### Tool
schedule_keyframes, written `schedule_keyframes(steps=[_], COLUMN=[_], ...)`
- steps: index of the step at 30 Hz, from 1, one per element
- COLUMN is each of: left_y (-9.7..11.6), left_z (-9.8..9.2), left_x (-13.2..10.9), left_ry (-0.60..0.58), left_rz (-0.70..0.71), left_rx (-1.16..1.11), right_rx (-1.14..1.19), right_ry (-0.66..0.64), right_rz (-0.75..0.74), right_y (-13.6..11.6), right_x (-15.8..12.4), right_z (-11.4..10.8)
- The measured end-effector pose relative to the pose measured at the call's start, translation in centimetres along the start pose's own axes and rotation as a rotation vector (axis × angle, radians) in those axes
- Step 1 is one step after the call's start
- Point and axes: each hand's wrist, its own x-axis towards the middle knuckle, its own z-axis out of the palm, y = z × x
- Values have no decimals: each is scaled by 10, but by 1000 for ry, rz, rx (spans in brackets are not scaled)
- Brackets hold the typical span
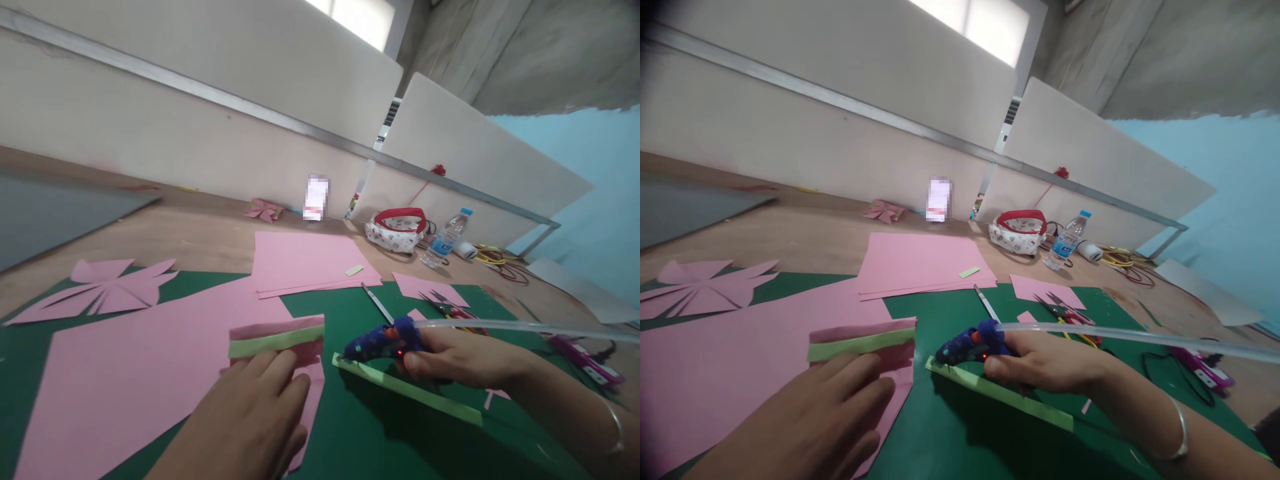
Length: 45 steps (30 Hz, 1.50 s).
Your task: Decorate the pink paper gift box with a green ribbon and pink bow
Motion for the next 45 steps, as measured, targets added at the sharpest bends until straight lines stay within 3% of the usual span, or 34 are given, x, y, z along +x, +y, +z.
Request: schedule_keyframes(steps=[8, 19, 29, 37, 45], left_y=[-1, 1, 1, -2, -2], left_z=[3, 1, 0, 4, 5], left_x=[0, 1, 0, -1, 0], left_ry=[-1, -17, -26, 77, 58], left_rz=[-11, -8, -16, -1, 0], left_rx=[-4, 12, -1, -67, -50], right_rx=[-28, -277, -80, -141, -226], right_ry=[6, 49, 55, 50, 86], right_rz=[15, 103, 73, 105, 154], right_y=[-6, -10, -6, -9, -8], right_x=[0, -6, -3, -2, -8], right_z=[-1, -1, 1, 3, 2])
